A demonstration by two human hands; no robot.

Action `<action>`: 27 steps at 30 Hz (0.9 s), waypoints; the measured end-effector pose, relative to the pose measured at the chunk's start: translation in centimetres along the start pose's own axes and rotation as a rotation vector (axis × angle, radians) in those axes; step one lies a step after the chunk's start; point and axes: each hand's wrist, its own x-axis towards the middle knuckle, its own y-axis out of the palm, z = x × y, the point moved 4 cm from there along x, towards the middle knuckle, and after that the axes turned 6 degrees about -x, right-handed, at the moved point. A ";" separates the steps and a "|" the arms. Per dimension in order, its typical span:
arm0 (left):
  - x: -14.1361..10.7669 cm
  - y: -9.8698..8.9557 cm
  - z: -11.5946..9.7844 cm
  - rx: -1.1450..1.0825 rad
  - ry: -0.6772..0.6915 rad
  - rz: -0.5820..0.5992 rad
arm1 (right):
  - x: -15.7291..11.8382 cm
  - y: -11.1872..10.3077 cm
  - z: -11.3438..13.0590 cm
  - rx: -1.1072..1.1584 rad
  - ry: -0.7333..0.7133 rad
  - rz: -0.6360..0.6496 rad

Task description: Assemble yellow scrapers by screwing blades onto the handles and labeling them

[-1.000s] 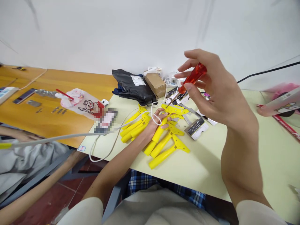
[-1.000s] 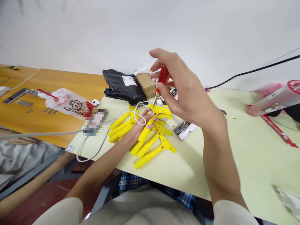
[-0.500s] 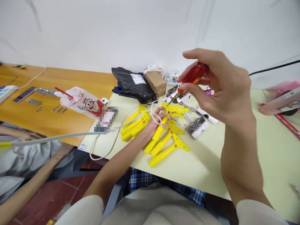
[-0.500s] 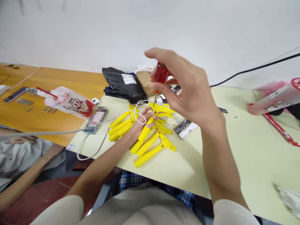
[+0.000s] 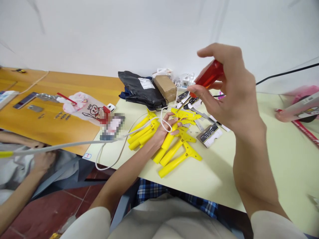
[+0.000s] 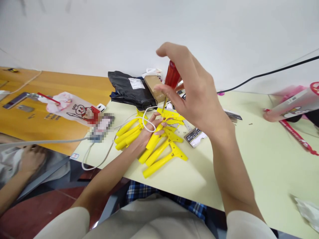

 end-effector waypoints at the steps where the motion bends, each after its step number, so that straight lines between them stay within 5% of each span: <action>1: 0.1 -0.1 0.1 -0.002 -0.003 0.002 | 0.0 0.2 0.0 0.019 -0.007 0.036; 4: 0.1 -0.1 0.2 -0.002 -0.009 -0.019 | -0.1 0.8 -0.1 0.094 -0.013 0.104; 9: 0.0 0.1 0.2 -0.006 -0.027 -0.043 | -0.1 0.4 -0.5 0.029 0.018 -0.013; 15: 0.4 -0.7 0.2 -0.054 -0.035 -0.055 | -0.1 0.6 -0.4 0.134 0.009 0.086; 22: 0.3 -0.4 0.1 -0.063 -0.035 -0.049 | -0.2 -0.1 0.0 -0.039 -0.029 -0.035; 27: 0.3 -0.3 0.0 -0.089 -0.042 -0.055 | 0.0 0.7 -0.2 0.064 -0.082 0.131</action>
